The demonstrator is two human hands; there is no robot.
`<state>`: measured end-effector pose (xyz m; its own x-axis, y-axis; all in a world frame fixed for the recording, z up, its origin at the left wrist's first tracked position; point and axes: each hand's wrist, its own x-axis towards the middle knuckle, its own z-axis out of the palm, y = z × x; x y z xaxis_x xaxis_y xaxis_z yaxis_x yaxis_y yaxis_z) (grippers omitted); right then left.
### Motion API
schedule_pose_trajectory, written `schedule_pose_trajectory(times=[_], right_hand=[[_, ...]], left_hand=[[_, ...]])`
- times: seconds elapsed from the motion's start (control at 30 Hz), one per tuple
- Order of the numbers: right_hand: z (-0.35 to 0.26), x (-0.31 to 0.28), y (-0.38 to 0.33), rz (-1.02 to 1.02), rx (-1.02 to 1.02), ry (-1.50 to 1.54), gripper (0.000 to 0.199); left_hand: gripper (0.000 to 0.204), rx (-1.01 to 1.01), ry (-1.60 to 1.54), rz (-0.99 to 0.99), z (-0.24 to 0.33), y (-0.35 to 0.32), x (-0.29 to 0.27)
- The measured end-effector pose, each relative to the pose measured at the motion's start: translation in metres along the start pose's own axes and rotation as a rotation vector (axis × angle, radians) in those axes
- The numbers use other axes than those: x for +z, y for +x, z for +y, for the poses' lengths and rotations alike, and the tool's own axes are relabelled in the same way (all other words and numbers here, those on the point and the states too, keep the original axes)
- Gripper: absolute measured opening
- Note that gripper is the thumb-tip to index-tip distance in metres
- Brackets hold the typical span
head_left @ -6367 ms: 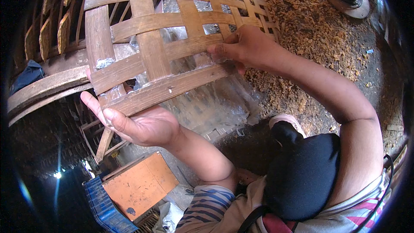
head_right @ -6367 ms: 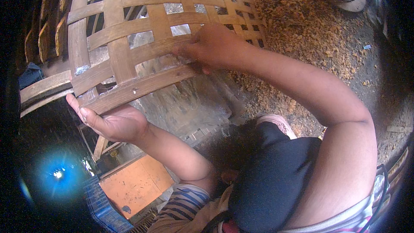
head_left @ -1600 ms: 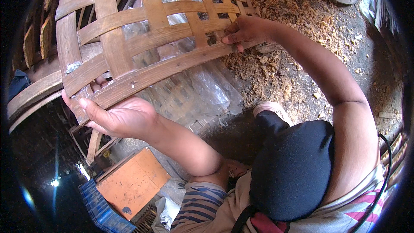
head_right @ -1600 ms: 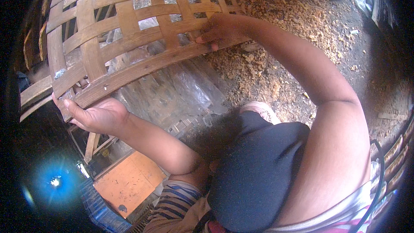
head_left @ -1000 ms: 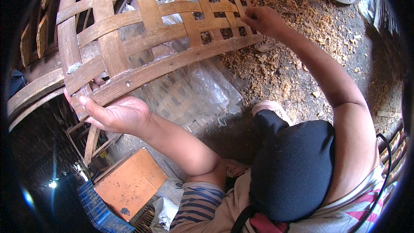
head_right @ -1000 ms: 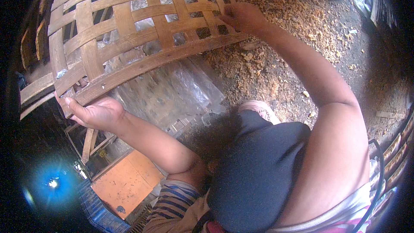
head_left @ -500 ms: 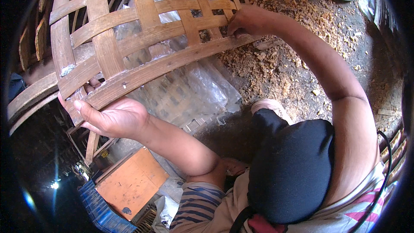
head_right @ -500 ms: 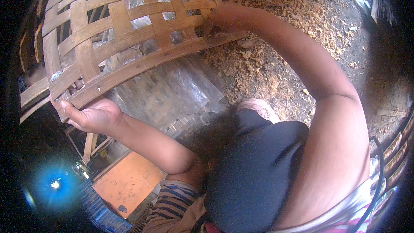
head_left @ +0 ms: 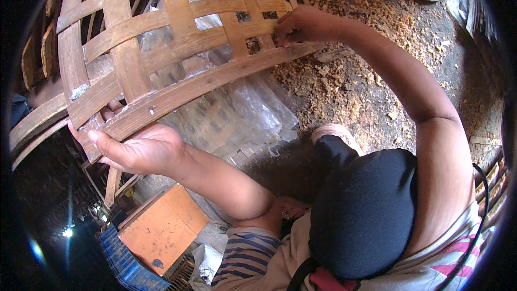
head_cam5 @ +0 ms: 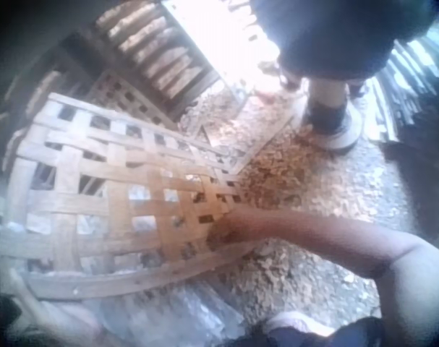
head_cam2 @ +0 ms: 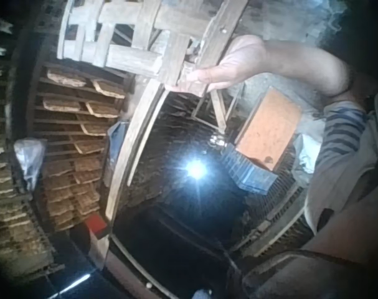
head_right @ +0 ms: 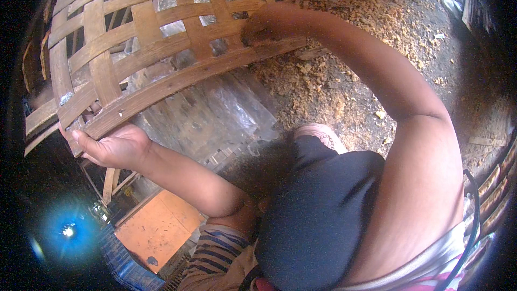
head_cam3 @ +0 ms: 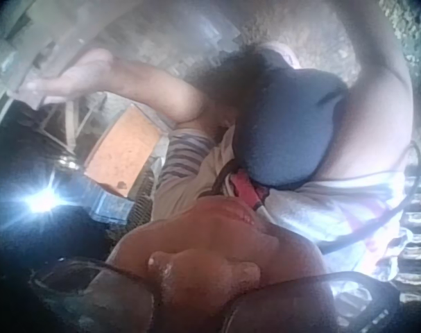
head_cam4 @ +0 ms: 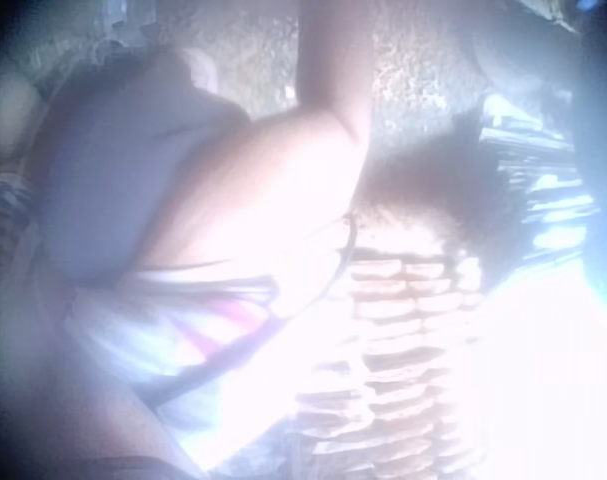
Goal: The person assembles a wooden lattice by hand, aligning and fitting slats together. They handle a plastic sheet and place it over the lattice, then continue adjusting the wooden pieces.
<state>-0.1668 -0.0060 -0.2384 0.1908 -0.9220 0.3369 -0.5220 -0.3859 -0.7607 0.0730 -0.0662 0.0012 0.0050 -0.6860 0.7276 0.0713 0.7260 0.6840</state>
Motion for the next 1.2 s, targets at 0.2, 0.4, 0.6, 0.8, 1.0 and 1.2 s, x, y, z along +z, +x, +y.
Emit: schedule_pose_trajectory(times=[0.2,0.4,0.6,0.8,1.0,1.2], right_hand=[[-0.041,-0.01,0.001,0.013,0.293,0.256,0.011],[-0.032,-0.036,-0.031,-0.414,0.603,-0.306,0.016],[-0.01,-0.006,-0.026,-0.223,0.649,-0.229,0.019],[-0.048,0.004,-0.009,-0.071,0.761,-0.334,0.025],[-0.059,-0.001,-0.002,-0.001,0.695,-0.284,0.024],[-0.038,0.014,-0.014,0.187,0.416,0.334,0.024]], left_hand=[[0.046,-0.007,0.024,0.002,0.0,0.001,-0.007],[0.047,-0.017,0.006,-0.003,0.0,-0.001,-0.002],[0.047,-0.008,0.004,-0.005,0.002,0.0,-0.004],[0.048,-0.002,0.007,0.012,0.005,-0.002,0.002],[0.049,-0.002,0.022,0.034,0.008,-0.003,0.008],[0.049,-0.004,0.003,0.03,0.008,-0.004,0.008]])
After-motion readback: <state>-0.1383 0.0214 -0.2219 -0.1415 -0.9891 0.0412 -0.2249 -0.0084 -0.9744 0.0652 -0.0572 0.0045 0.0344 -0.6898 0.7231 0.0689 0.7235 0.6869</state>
